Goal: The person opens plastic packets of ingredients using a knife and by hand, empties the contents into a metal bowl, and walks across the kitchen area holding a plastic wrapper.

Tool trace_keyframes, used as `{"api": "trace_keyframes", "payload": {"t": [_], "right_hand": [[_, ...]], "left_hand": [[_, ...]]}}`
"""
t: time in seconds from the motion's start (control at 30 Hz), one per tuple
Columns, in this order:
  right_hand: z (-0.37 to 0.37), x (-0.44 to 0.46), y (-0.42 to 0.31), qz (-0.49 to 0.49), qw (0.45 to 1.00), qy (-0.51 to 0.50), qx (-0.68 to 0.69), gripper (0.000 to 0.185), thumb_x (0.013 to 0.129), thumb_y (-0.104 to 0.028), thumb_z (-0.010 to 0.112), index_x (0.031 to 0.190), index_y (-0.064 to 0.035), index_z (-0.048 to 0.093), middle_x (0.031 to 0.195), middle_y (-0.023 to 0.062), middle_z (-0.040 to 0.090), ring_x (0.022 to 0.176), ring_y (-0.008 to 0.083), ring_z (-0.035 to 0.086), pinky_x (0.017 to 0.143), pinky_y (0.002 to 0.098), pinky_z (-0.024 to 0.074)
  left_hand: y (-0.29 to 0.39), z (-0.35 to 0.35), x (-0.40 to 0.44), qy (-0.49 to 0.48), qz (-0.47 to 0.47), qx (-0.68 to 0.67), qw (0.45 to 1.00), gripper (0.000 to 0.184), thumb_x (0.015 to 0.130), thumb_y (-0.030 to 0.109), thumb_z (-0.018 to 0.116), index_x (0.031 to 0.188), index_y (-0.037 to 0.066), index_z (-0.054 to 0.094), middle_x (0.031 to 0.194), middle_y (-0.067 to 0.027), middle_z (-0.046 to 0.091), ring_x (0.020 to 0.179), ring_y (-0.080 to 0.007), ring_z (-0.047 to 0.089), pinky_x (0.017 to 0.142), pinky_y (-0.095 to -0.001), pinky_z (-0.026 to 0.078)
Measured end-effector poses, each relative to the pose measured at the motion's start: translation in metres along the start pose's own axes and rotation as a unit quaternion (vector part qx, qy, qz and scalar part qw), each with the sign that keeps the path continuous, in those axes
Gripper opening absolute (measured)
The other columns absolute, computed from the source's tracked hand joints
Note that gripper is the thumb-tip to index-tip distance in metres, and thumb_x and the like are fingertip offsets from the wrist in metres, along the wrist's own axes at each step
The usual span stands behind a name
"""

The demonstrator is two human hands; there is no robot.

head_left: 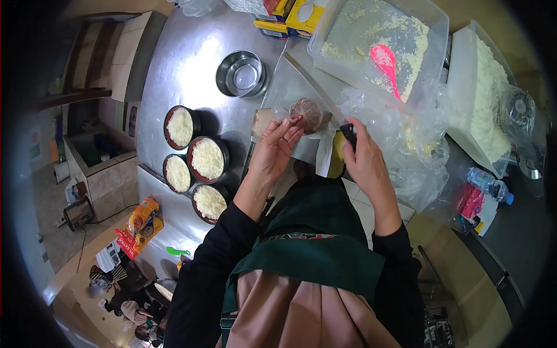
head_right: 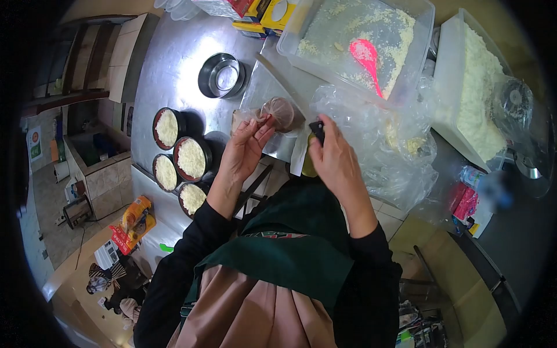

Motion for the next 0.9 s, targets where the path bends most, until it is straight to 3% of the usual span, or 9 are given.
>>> {"api": "trace_keyframes", "payload": {"t": [0.07,0.17,0.2,0.4,0.9], "right_hand": [[0.001,-0.008,-0.019,-0.034,0.984,-0.038,0.17,0.04,0.087,-0.012,0.052,0.123,0.0,0.041,0.103,0.0266,0.056,0.09,0.0408,0.058,0.075,0.0428,0.0469],[0.017,-0.015,-0.032,-0.029,0.966,-0.087,0.241,0.037,0.088,-0.014,0.054,0.121,-0.0022,0.043,0.09,0.0253,0.059,0.084,0.0406,0.059,0.071,0.0428,0.0468],[0.024,-0.015,-0.031,-0.03,0.971,-0.081,0.221,0.028,0.09,-0.018,0.053,0.111,-0.0009,0.046,0.077,0.0228,0.06,0.073,0.0404,0.06,0.063,0.0437,0.0469],[0.039,-0.009,-0.03,-0.08,0.992,-0.007,0.097,0.026,0.091,-0.025,0.053,0.091,-0.001,0.044,0.063,0.0212,0.057,0.059,0.0391,0.058,0.053,0.0461,0.0456],[0.051,-0.004,-0.034,-0.077,0.997,-0.031,0.004,0.026,0.091,-0.025,0.053,0.088,-0.0008,0.043,0.059,0.0196,0.057,0.055,0.036,0.06,0.05,0.0418,0.048]], "left_hand": [[-0.003,0.002,-0.002,-0.015,-0.004,-0.003,1.0,0.026,0.092,0.013,0.051,0.113,-0.003,0.049,0.114,-0.0133,0.057,0.111,-0.0225,0.054,0.098,-0.0339,0.043],[-0.003,0.003,-0.004,-0.017,-0.002,-0.026,1.0,0.022,0.091,0.009,0.052,0.111,0.0,0.053,0.114,-0.0123,0.058,0.106,-0.0203,0.057,0.097,-0.0324,0.043],[-0.005,0.002,-0.005,-0.017,-0.002,-0.026,1.0,0.022,0.091,0.009,0.052,0.111,0.0,0.053,0.114,-0.0123,0.058,0.106,-0.0203,0.057,0.097,-0.0324,0.043],[-0.006,0.0,-0.006,-0.007,-0.01,-0.015,1.0,0.021,0.09,0.009,0.053,0.11,0.0,0.054,0.112,-0.0108,0.059,0.104,-0.0195,0.057,0.097,-0.0328,0.044],[-0.013,0.002,-0.008,-0.013,-0.028,-0.019,0.999,0.026,0.09,0.01,0.053,0.114,-0.001,0.052,0.112,-0.0109,0.06,0.105,-0.0184,0.057,0.098,-0.0311,0.042]]}}
Point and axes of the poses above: each hand's wrist, its own x-axis towards the middle knuckle, its own z-axis out of the palm, y = z × x, the point moved 7 cm from there along x, towards the middle knuckle
